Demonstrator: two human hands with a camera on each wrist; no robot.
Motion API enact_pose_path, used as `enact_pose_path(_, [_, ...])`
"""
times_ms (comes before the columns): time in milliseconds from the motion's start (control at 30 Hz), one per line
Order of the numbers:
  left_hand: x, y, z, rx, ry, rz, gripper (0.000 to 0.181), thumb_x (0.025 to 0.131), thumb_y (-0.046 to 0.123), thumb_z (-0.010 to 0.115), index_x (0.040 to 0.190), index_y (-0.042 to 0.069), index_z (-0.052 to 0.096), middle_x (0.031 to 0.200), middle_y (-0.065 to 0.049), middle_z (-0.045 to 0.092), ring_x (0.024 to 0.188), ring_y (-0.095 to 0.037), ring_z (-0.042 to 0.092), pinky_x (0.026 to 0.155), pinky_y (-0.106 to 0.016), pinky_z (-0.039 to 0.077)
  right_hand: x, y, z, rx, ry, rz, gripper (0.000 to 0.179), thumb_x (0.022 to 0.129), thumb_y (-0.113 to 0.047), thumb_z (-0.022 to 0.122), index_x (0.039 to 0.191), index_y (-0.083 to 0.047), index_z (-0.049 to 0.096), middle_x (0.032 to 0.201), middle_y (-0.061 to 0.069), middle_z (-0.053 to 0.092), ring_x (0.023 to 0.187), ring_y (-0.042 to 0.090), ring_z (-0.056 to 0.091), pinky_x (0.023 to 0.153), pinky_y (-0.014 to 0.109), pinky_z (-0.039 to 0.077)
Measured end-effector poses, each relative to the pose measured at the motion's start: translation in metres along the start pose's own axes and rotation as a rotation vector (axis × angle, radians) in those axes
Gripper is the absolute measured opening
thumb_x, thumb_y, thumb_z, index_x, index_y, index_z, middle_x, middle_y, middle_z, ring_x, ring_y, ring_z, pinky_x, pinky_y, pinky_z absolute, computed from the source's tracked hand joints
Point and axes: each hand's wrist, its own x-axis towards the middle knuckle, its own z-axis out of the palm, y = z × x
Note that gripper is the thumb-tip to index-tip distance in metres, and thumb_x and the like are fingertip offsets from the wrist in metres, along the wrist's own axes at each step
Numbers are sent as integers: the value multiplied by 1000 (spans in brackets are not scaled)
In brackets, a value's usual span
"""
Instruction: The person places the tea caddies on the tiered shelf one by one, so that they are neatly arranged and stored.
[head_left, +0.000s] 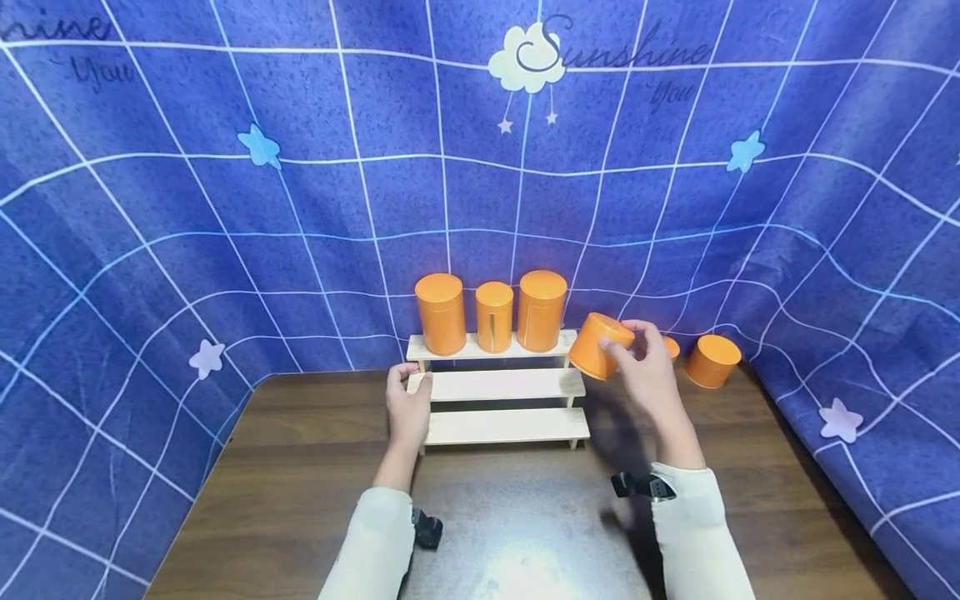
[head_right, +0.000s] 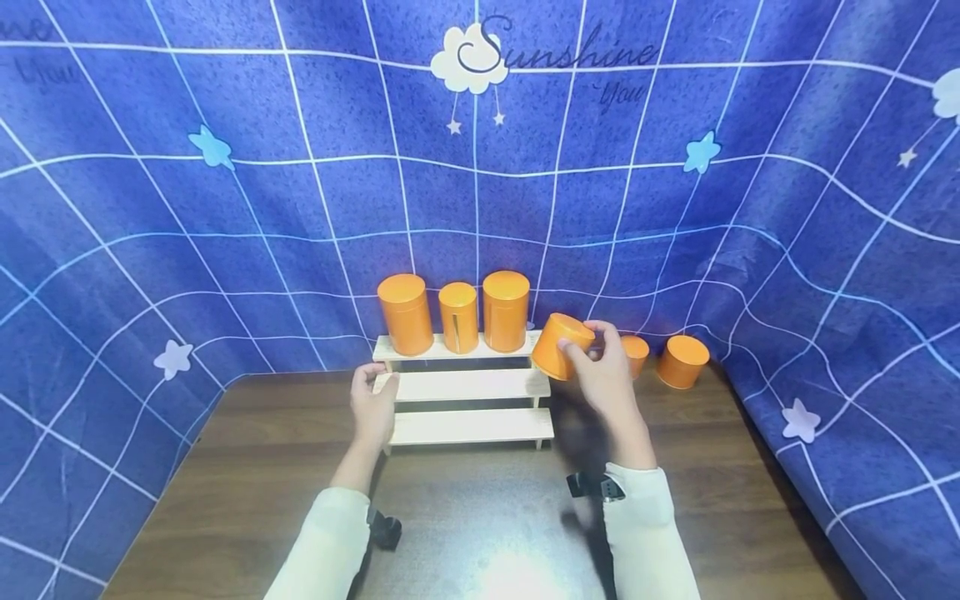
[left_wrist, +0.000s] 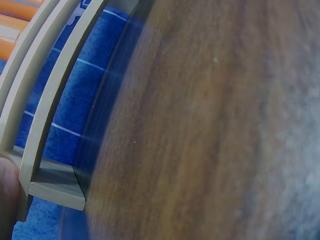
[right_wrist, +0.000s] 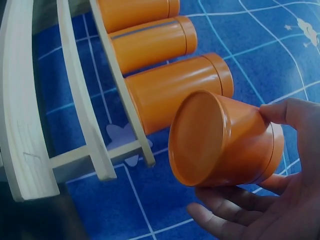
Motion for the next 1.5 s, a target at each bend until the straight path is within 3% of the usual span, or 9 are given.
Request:
enact_pose_path(333, [-1, 4, -2, 21, 8, 0, 16, 104, 5, 57, 118, -3, 60, 122, -20, 61, 119, -29, 56, 106, -40, 41, -9, -13, 7, 3, -26, -31, 54, 97, -28, 74, 141, -6, 51, 92, -3, 56, 76, 2, 55, 67, 18, 50])
enact_pose_path(633, [-1, 5, -3, 24, 7, -3, 16, 102, 3, 56, 117, -3, 60, 121, -20, 61, 114, -26, 55, 100, -35, 41, -19, -23, 18, 60, -53, -26, 57, 99, -28, 73, 141, -3, 43, 108, 10, 54, 76, 5, 58, 63, 27, 61])
enact_pose_path(800, [-1, 3, -3, 20, 11, -15, 18, 100, 2, 55, 117, -2, 60, 122, -20, 60, 113, -26, 55, 98, -34, 40, -23, -27, 25, 35, -81, -45, 58, 98, -29, 73, 140, -4, 43, 116, 15, 58, 80, 7, 61, 66, 25, 60])
enact_pose_path(1167, [-1, 4, -4, 21, 2, -28, 22, 97, 1, 55, 118, -2, 61, 125, -20, 60, 121, -30, 55, 106, -39, 39, -32, -33, 40, -48, -145, -102, 61, 96, -32, 77, 143, -8, 45, 126, 15, 61, 103, 25, 64, 80, 22, 53])
enact_pose_path(1400, [0, 2, -4, 19, -7, -33, 23, 97, 1, 54, 119, -1, 60, 126, -20, 59, 127, -30, 54, 113, -42, 37, -38, -40, 48, 31, -208, -94, 63, 95, -28, 79, 143, -7, 44, 131, 17, 62, 104, 33, 64, 68, 25, 55])
enact_pose_path(1500, [1, 1, -4, 19, -9, -32, 23, 97, 2, 54, 119, -1, 61, 126, -19, 59, 126, -29, 53, 112, -41, 37, -40, -41, 52, 38, -222, -93, 63, 95, -26, 79, 144, -8, 44, 134, 17, 63, 106, 33, 66, 69, 26, 57])
